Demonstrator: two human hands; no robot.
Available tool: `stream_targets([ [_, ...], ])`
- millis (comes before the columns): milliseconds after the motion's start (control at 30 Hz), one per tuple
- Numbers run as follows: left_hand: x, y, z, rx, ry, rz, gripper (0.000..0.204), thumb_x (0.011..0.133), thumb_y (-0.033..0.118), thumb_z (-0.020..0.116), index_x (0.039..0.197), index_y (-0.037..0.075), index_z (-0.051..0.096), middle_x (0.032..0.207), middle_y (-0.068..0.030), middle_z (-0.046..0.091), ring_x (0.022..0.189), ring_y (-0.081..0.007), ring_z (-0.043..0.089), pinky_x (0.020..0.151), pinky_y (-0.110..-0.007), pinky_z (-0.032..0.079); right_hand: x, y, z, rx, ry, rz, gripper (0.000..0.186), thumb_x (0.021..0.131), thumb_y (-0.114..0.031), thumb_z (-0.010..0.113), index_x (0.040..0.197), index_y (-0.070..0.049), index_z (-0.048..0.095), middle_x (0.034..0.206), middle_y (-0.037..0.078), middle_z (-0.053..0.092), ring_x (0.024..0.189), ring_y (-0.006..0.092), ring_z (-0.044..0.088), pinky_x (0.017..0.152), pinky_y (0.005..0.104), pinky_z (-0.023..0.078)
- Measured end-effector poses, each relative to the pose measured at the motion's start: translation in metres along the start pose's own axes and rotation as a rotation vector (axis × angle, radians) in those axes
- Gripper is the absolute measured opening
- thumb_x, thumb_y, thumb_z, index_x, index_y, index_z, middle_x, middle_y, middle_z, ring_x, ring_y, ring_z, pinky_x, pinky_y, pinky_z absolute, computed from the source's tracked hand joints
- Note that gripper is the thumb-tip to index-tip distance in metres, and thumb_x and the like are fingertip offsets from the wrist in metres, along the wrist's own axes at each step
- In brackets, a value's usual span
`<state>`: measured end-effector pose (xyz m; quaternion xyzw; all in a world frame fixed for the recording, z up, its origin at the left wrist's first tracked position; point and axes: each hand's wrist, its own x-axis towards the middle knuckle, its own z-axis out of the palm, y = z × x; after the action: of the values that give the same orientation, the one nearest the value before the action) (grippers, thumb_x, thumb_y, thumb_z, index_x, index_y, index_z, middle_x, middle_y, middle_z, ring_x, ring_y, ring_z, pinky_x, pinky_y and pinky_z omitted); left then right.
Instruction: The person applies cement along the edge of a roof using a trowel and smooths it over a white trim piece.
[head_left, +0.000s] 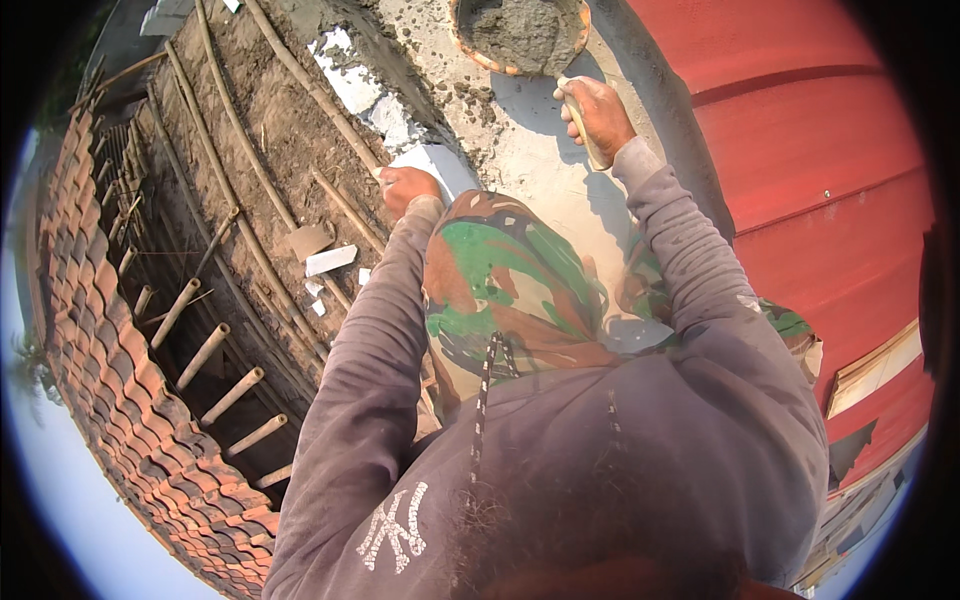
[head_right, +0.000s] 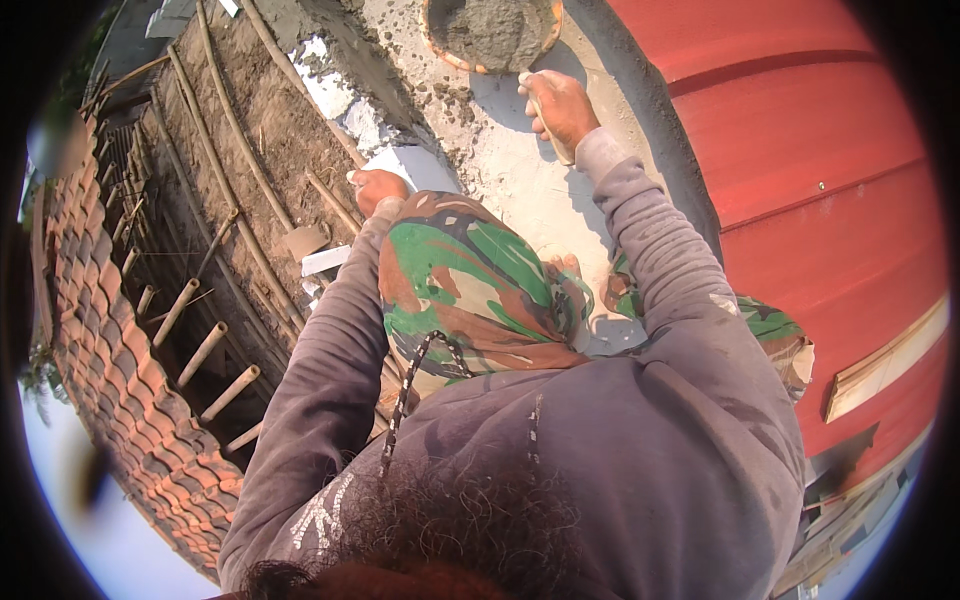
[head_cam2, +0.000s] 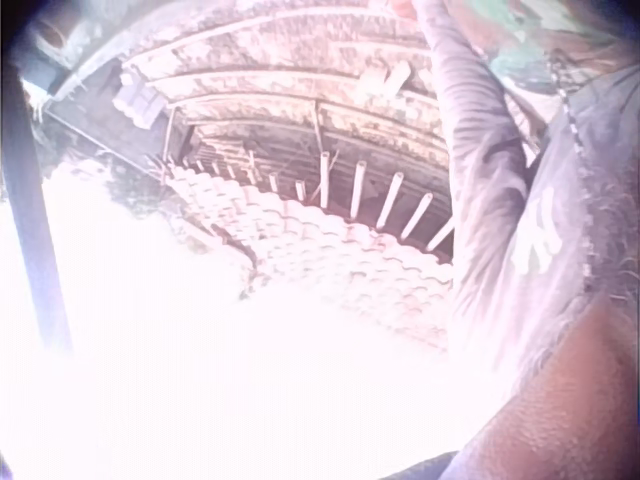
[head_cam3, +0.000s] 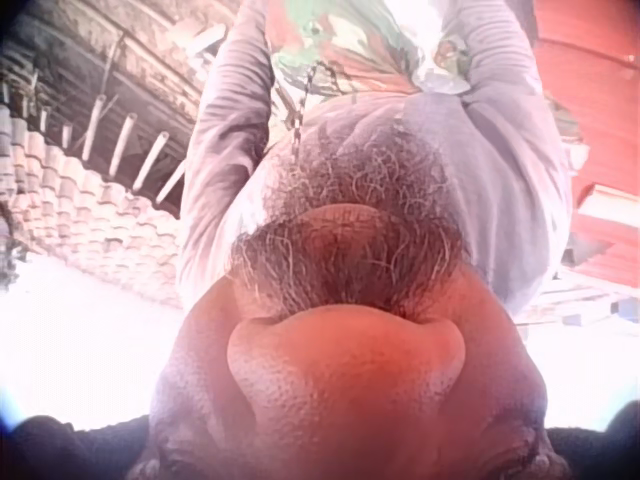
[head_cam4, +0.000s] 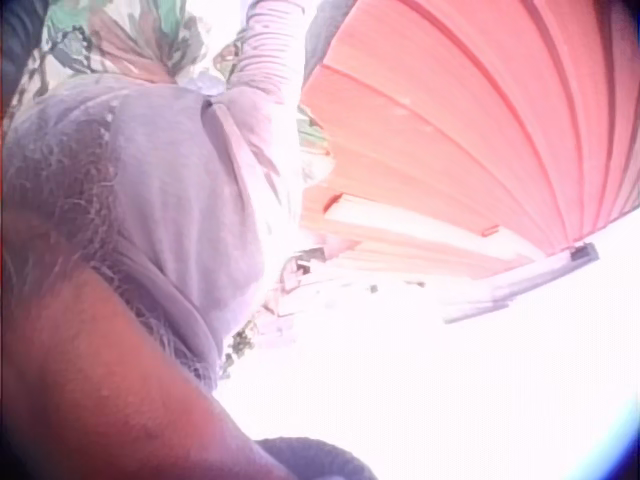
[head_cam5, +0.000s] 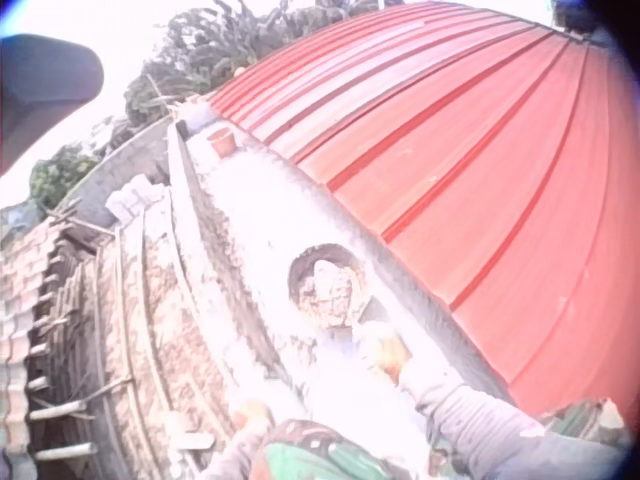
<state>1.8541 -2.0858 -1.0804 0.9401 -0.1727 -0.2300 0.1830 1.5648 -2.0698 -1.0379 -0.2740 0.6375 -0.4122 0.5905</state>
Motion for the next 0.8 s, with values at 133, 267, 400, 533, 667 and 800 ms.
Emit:
stream_targets([
  [133, -0.007, 0.001, -0.001, -0.032, 0.049, 0.055, 0.079, 0.107, 0.053, 0.024, 0.11, -0.008, 0.073, 0.113, -0.0322, 0.071, 0.11, -0.0516, 0.066, 0.103, -0.056, 0.048, -0.04, 0.035, 0.044, 0.023, 0.176, -0.214, 0.034, 0.097, -0.03, 0.063, 0.112, 0.001, 0.067, 0.089, 0.013, 0.067, 0.068, 0.0216, 0.066, 0.062, 0.0352, 0.055],
  [267, -0.002, 0.0, 0.001, -0.03, 0.077, 0.082, 0.077, 0.107, 0.052, 0.025, 0.109, -0.007, 0.074, 0.111, -0.0307, 0.072, 0.11, -0.0499, 0.067, 0.103, -0.055, 0.049, -0.056, 0.102, 0.096, -0.447, 0.291, -0.369, 0.053, 0.095, -0.029, 0.067, 0.137, 0.0, 0.055, 0.132, 0.024, 0.061, 0.119, 0.0426, 0.061, 0.1, 0.0474, 0.05],
  [400, -0.006, 0.002, -0.002, -0.033, 0.062, 0.032, 0.076, 0.107, 0.053, 0.026, 0.112, -0.006, 0.074, 0.115, -0.0304, 0.071, 0.112, -0.049, 0.066, 0.104, -0.054, 0.049, -0.049, 0.137, 0.138, -0.493, 0.019, -0.312, 0.054, 0.094, -0.031, 0.067, 0.137, 0.001, 0.057, 0.134, 0.025, 0.061, 0.123, 0.0439, 0.06, 0.104, 0.0473, 0.049],
  [533, 0.008, -0.003, 0.0, 0.038, 0.021, -0.004, 0.075, 0.107, 0.052, 0.027, 0.113, -0.006, 0.073, 0.115, -0.0297, 0.072, 0.112, -0.0486, 0.067, 0.103, -0.054, 0.049, -0.048, 0.104, 0.126, -0.364, 0.044, -0.386, 0.053, 0.095, -0.035, 0.064, 0.133, 0.002, 0.06, 0.132, 0.03, 0.062, 0.121, 0.0448, 0.061, 0.104, 0.0481, 0.05],
  [667, -0.016, 0.009, -0.012, 0.076, -0.03, 0.015, 0.074, 0.107, 0.052, 0.027, 0.114, -0.006, 0.073, 0.114, -0.0289, 0.072, 0.11, -0.0484, 0.067, 0.102, -0.054, 0.05, -0.019, 0.184, 0.068, -0.434, -0.082, -0.158, 0.04, 0.101, -0.034, 0.054, 0.115, 0.002, 0.065, 0.107, 0.025, 0.068, 0.094, 0.0386, 0.067, 0.084, 0.0449, 0.054],
  [800, 0.001, -0.001, -0.005, 0.05, 0.023, 0.009, 0.072, 0.107, 0.052, 0.028, 0.115, -0.002, 0.074, 0.113, -0.0283, 0.073, 0.109, -0.0482, 0.067, 0.1, -0.056, 0.05, -0.032, 0.155, 0.077, 0.014, -0.24, 0.395, 0.037, 0.106, -0.035, 0.047, 0.1, -0.002, 0.063, 0.078, 0.009, 0.058, 0.059, 0.0198, 0.057, 0.053, 0.0356, 0.048],
])
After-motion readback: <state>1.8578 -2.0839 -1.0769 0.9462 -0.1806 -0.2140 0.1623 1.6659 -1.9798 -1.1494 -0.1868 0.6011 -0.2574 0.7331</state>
